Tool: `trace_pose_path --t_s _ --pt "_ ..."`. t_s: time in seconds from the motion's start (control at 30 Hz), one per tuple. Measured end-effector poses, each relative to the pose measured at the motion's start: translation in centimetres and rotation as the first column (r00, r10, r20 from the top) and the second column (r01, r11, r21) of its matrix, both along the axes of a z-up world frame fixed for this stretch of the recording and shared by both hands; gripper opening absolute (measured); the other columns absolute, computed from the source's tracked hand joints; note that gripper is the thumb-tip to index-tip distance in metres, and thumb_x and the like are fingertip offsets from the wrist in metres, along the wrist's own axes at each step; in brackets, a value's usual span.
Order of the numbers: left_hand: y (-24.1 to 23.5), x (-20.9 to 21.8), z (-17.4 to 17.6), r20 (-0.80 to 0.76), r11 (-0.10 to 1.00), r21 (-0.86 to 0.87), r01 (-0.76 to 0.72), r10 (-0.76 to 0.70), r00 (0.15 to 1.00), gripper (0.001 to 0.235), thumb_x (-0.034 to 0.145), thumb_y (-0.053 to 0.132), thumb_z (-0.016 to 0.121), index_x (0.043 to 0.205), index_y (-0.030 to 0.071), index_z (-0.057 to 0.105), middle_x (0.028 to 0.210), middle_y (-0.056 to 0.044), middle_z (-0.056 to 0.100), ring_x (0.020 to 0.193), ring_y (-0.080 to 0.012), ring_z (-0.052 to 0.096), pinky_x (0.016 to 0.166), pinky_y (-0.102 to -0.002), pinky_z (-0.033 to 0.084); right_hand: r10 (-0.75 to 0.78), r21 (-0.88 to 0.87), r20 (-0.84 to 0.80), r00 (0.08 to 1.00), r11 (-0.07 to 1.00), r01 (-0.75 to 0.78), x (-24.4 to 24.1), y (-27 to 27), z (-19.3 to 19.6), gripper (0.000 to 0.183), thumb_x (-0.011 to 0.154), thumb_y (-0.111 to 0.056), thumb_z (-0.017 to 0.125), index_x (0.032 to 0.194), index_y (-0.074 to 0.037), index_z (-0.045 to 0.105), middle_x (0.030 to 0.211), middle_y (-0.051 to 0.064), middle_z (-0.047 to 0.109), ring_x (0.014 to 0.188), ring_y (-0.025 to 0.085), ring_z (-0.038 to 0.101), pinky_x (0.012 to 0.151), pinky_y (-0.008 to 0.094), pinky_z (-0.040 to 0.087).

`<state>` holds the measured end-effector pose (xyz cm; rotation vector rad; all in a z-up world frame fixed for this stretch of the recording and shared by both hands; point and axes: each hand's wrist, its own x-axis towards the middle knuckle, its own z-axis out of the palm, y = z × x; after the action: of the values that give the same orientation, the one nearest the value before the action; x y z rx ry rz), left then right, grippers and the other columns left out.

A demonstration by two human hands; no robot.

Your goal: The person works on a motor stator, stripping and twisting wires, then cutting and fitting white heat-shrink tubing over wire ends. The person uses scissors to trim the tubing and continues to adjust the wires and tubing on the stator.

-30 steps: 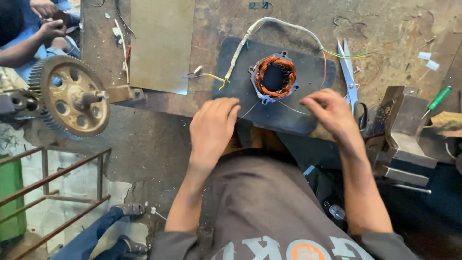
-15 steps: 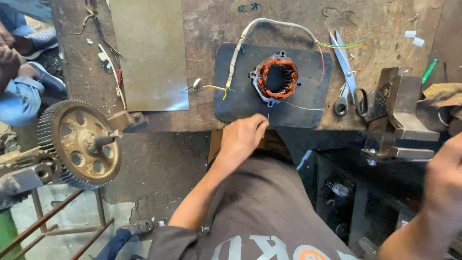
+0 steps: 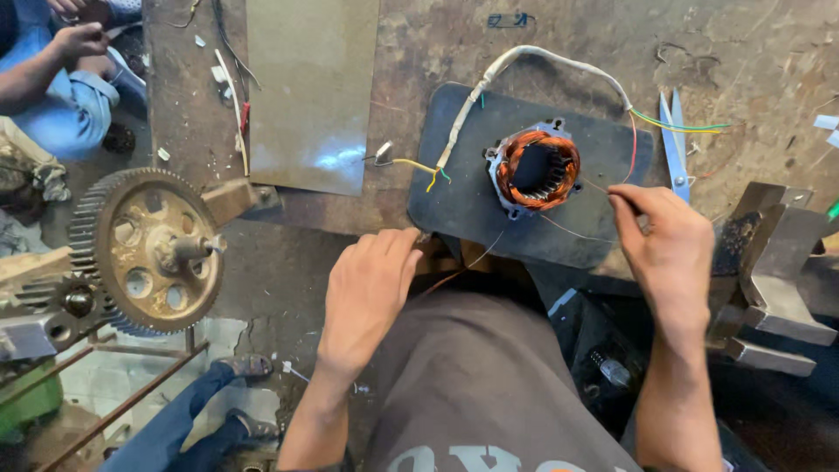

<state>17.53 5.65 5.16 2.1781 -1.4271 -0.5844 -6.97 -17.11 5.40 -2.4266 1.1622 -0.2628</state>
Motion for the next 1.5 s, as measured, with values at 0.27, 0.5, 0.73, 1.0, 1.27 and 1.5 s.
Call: trace_pose_path --t_s 0.27,0.5,0.73,1.0,1.27,1.5 --pt "-2.2 -1.8 1.5 -0.110 0.989 -0.139 0.060 -0.075 0.991 0.020 0.093 0.013 0.071 0.113 0.008 0.069 0.097 -0.004 0.069 0.087 -0.0239 0.066 0.076 -0.039 0.049 -0.136 -0.101 -0.041 0.990 0.986 0.132 -9.0 -0.4 7.1 0.006 0.113 0.005 0.069 0.119 0.004 0.068 0.107 0.016 0.067 0.097 0.022 0.063 0.090 0.031 0.051" --pt "-9.5 -7.0 -0.9 -0.201 0.885 -0.461 0.062 -0.172 0.964 0.045 0.093 0.008 0.070 0.138 0.013 0.064 0.137 -0.006 0.065 0.089 -0.0198 0.067 0.077 -0.033 0.056 -0.011 0.109 0.021 1.000 0.994 0.009 -5.9 4.7 9.5 0.022 0.085 -0.002 0.078 0.106 -0.001 0.072 0.095 0.012 0.071 0.087 0.020 0.070 0.081 0.027 0.054" --pt "-12.4 -10.0 -6.0 -0.179 0.839 -0.506 0.202 -0.331 0.926 0.028 0.094 0.009 0.071 0.120 0.015 0.068 0.125 0.004 0.069 0.090 -0.0175 0.069 0.081 -0.033 0.057 -0.238 0.179 -0.079 0.968 0.952 0.249 -6.4 4.5 11.9 0.015 0.088 0.002 0.076 0.102 0.003 0.072 0.095 0.012 0.072 0.083 0.017 0.068 0.079 0.028 0.054" --pt "-13.0 -10.3 -7.4 -0.714 0.866 -0.493 0.081 -0.456 0.531 0.016 0.097 0.006 0.071 0.112 0.008 0.066 0.107 -0.002 0.067 0.093 -0.0163 0.070 0.083 -0.029 0.059 -0.196 0.293 0.004 0.981 0.938 0.186 -11.1 6.2 9.8 0.017 0.083 0.002 0.074 0.099 0.001 0.070 0.089 0.009 0.071 0.081 0.014 0.068 0.076 0.024 0.052" --pt "-13.7 -10.8 -7.2 -0.715 0.860 -0.497 0.118 -0.482 0.507 0.018 0.096 0.005 0.068 0.113 0.007 0.062 0.106 -0.005 0.064 0.090 -0.0142 0.070 0.077 -0.026 0.059 -0.078 0.291 -0.067 0.995 0.952 0.095 -10.8 5.7 10.2 0.014 0.076 -0.002 0.075 0.089 -0.002 0.070 0.086 0.006 0.071 0.079 0.016 0.069 0.076 0.028 0.054" --pt "-13.9 -11.4 -7.0 -0.746 0.879 -0.462 0.123 -0.459 0.483 0.016 0.097 0.006 0.067 0.112 0.007 0.063 0.103 -0.005 0.062 0.085 -0.0155 0.069 0.074 -0.028 0.057 -0.283 -0.338 -0.143 0.949 0.915 0.222 -8.3 7.0 11.1 0.021 0.101 0.009 0.064 0.120 0.000 0.068 0.121 0.013 0.067 0.112 0.027 0.065 0.101 0.031 0.051"
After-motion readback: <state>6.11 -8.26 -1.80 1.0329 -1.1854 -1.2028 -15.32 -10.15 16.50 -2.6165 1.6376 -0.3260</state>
